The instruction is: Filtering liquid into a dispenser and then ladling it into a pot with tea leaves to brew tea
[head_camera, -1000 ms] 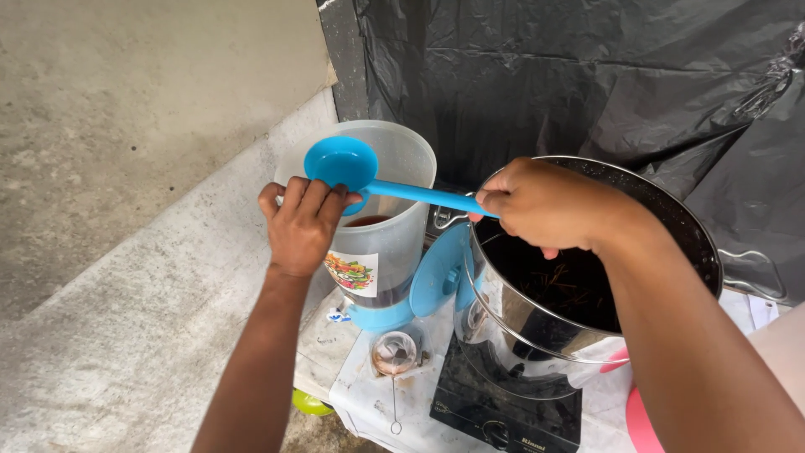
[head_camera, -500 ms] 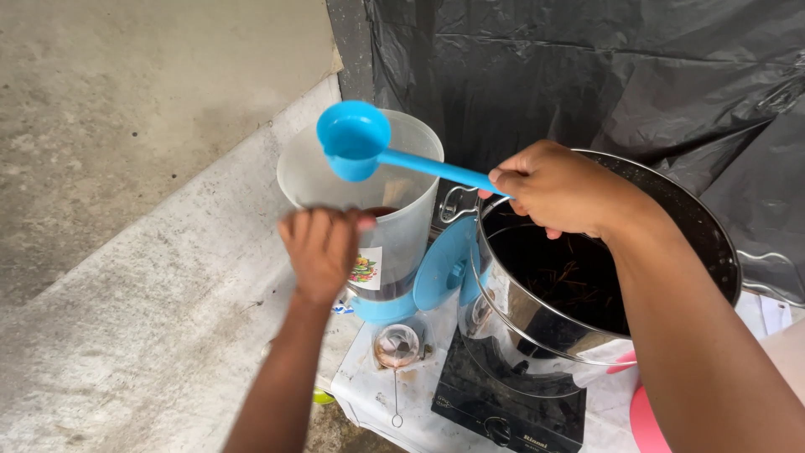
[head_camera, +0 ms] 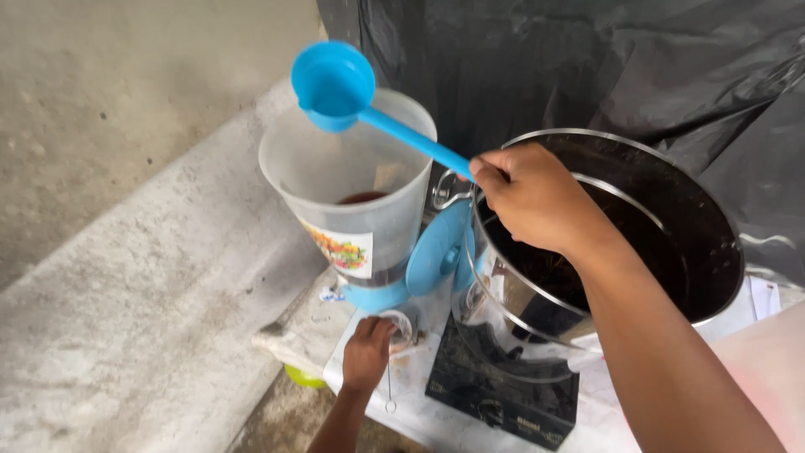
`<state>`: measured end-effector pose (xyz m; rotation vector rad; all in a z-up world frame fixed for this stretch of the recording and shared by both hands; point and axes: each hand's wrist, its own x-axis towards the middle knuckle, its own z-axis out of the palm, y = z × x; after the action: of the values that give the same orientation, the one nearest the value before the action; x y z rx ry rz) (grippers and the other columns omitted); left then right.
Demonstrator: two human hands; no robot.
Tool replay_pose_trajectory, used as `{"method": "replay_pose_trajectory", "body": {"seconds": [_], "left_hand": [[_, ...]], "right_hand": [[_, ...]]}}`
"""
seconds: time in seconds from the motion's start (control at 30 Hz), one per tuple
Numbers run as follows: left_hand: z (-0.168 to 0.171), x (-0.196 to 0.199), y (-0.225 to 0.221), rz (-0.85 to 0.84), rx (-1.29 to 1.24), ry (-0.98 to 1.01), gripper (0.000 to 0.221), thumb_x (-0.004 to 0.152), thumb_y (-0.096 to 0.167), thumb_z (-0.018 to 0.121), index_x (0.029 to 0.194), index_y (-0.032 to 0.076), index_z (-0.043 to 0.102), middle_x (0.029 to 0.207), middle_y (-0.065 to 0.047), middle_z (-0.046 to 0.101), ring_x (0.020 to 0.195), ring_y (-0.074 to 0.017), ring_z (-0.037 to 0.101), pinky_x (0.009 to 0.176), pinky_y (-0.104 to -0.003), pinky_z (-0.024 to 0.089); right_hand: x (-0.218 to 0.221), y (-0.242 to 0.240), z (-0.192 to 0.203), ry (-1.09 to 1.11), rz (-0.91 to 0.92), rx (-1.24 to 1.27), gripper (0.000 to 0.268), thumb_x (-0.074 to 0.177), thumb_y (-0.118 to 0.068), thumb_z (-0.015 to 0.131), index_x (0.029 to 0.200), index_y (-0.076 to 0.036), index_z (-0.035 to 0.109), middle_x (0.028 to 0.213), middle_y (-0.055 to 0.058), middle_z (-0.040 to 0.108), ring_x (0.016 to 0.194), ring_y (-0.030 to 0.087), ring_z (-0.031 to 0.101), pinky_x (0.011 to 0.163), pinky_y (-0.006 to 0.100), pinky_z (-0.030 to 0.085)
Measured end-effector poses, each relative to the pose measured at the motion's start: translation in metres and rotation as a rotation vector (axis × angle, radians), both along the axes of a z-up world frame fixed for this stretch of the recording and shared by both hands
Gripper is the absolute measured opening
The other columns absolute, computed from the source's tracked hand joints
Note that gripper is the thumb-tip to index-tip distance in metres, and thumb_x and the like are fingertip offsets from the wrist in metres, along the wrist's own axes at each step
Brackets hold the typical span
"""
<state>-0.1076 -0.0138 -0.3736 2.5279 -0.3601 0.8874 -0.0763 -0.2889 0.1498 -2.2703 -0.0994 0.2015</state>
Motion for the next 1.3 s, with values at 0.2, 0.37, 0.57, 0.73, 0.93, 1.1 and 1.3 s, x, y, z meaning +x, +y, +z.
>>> {"method": "replay_pose_trajectory", "body": {"seconds": [0.2,0.37,0.57,0.73,0.93,1.1,1.3], "left_hand": [[-0.031,0.020,-0.001,0.059,-0.013,0.544,0.059,0.101,0.000,0.076,0.157,0.020,0.074,0.143,-0.015,0.080,0.129,-0.0439,0.071,0.091,-0.065,0.067],[-0.022,0.004,-0.015,0.069,-0.109,0.562,0.094,0.097,0.002,0.090,0.181,0.016,0.049,0.193,-0.015,0.043,0.160,-0.0517,0.058,0.118,-0.065,0.063],[0.051,-0.011,-0.031,0.118,-0.158,0.118,0.034,0.109,0.012,0.080,0.143,0.009,0.075,0.157,-0.015,0.074,0.132,-0.0424,0.074,0.093,-0.057,0.066],[0.179,-0.019,-0.050,0.231,-0.217,-0.273,0.012,0.110,0.017,0.086,0.122,0.018,0.084,0.124,0.001,0.083,0.107,-0.0207,0.083,0.085,-0.030,0.069],[0.324,-0.016,-0.058,-0.030,-0.438,-0.400,0.027,0.116,0.011,0.077,0.142,0.010,0.071,0.143,-0.010,0.074,0.118,-0.0336,0.078,0.098,-0.046,0.068],[0.380,-0.018,-0.072,-0.151,-0.399,-0.338,0.049,0.135,0.033,0.063,0.178,0.011,0.051,0.190,-0.018,0.051,0.178,-0.0438,0.062,0.147,-0.058,0.059],[0.414,-0.029,-0.121,-0.292,-0.323,-0.255,0.036,0.131,0.027,0.063,0.165,0.014,0.064,0.182,-0.011,0.061,0.163,-0.0384,0.069,0.136,-0.059,0.054]], "right_hand": [[0.010,0.008,-0.043,-0.307,0.022,-0.093,0.034,0.132,-0.031,0.062,0.138,-0.013,0.090,0.074,0.000,0.061,0.054,0.015,0.047,0.047,0.044,0.034],[0.015,0.027,-0.093,-0.782,0.116,-0.044,0.026,0.130,-0.018,0.066,0.139,-0.004,0.087,0.096,0.008,0.083,0.077,0.026,0.072,0.067,0.045,0.056],[-0.002,0.043,-0.120,-0.746,0.047,0.037,0.025,0.128,-0.023,0.060,0.127,-0.009,0.081,0.084,0.007,0.070,0.071,0.030,0.062,0.068,0.050,0.046],[-0.012,0.029,-0.118,-0.703,0.011,0.080,0.031,0.126,-0.018,0.064,0.141,-0.005,0.087,0.115,0.018,0.091,0.112,0.045,0.086,0.093,0.059,0.068],[-0.021,0.004,-0.093,-0.630,-0.028,0.075,0.026,0.121,-0.022,0.069,0.133,-0.019,0.091,0.097,0.009,0.087,0.107,0.038,0.086,0.091,0.052,0.066],[-0.033,-0.052,-0.057,-0.551,-0.087,0.098,0.023,0.131,-0.018,0.065,0.125,-0.014,0.087,0.074,-0.002,0.060,0.060,0.008,0.044,0.054,0.031,0.031],[-0.064,-0.150,-0.009,-0.457,-0.295,-0.087,0.034,0.148,-0.032,0.074,0.129,-0.007,0.085,0.072,0.007,0.057,0.050,0.017,0.048,0.040,0.033,0.034]]}}
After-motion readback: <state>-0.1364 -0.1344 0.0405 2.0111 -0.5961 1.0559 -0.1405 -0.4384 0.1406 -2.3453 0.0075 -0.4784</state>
